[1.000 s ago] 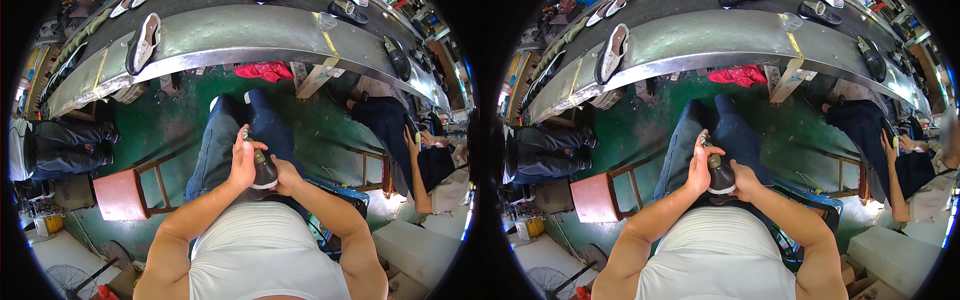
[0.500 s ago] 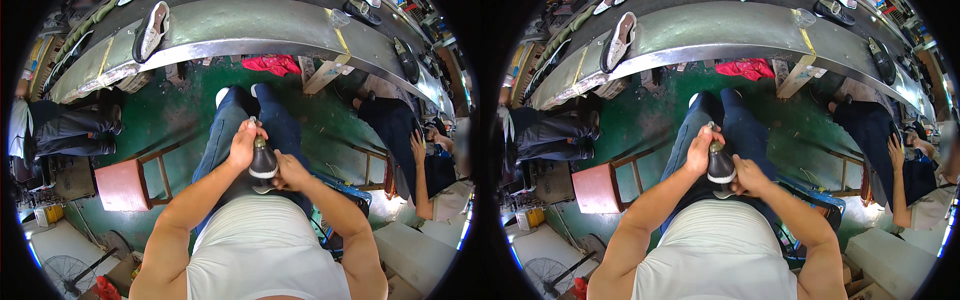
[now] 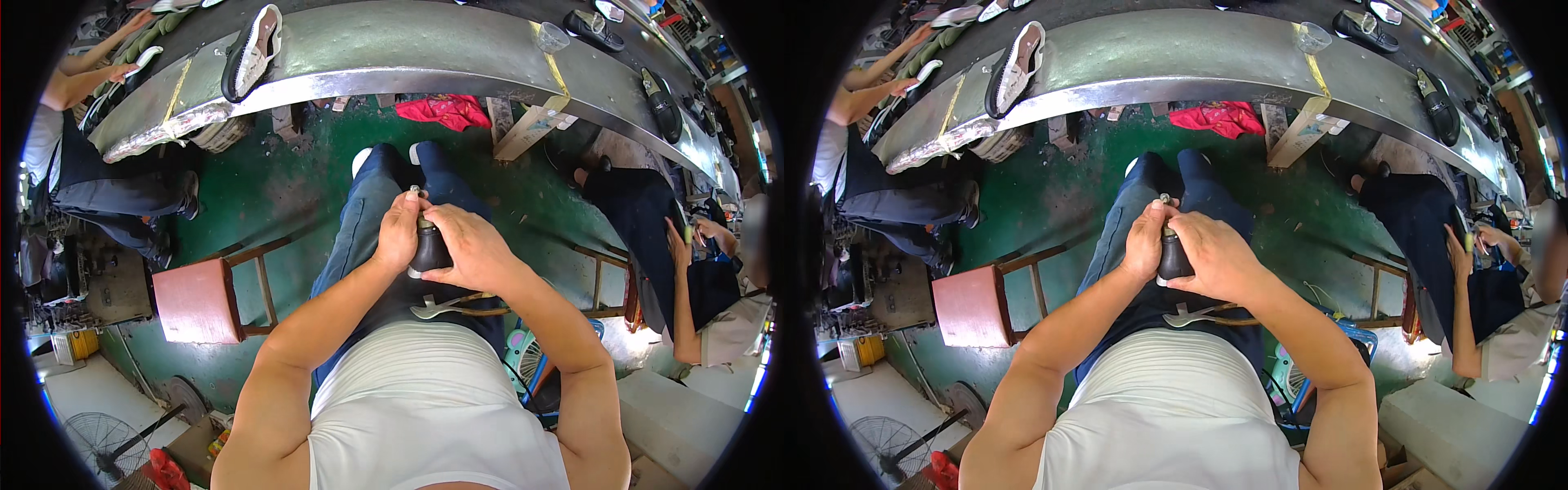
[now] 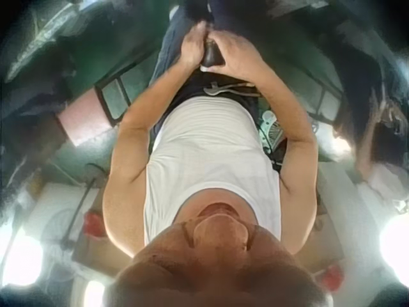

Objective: A worker at a shoe factory uses a tool to stitch or pull leather components over a shoe last while sitting at a conveyor belt.

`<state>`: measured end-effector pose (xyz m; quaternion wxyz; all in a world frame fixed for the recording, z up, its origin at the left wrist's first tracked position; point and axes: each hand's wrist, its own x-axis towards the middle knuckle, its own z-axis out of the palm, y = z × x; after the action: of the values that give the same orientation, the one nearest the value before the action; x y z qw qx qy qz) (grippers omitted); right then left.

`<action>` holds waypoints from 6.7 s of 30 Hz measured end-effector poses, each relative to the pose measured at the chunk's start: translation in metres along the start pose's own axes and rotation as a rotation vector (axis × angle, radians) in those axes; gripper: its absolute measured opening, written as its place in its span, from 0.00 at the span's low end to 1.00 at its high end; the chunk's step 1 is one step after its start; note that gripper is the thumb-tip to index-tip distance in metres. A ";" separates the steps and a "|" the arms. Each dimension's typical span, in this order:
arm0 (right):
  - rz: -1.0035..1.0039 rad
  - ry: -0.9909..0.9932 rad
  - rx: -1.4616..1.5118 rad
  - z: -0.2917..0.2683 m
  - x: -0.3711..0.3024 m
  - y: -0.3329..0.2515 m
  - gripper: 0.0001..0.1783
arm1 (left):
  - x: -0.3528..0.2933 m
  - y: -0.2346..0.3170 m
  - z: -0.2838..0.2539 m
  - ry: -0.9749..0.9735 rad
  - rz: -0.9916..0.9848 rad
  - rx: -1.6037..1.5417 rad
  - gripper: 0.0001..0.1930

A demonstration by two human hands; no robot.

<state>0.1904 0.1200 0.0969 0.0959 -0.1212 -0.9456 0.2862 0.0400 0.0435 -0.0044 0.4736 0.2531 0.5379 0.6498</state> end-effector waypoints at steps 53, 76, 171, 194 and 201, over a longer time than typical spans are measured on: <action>0.628 -0.307 0.980 0.031 -0.171 0.033 0.21 | -0.015 0.004 -0.027 -0.108 -0.315 0.676 0.15; 0.288 -0.577 -0.221 -0.015 -0.053 -0.006 0.16 | -0.069 -0.015 -0.027 -0.199 -0.344 -0.150 0.38; 0.720 0.124 0.537 0.033 -0.143 0.009 0.14 | 0.060 0.006 0.007 -0.219 -0.578 -0.129 0.33; 0.477 -0.304 0.063 -0.011 -0.054 0.008 0.21 | 0.005 -0.033 -0.006 -0.079 -0.432 -0.099 0.28; 0.484 -0.347 0.079 0.010 -0.037 0.015 0.15 | -0.001 -0.020 -0.013 0.069 -0.631 -0.146 0.28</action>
<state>0.2259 0.1167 0.0757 -0.1337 -0.2883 -0.8797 0.3538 0.0369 0.0361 -0.0269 0.6502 0.0170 0.5574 0.5160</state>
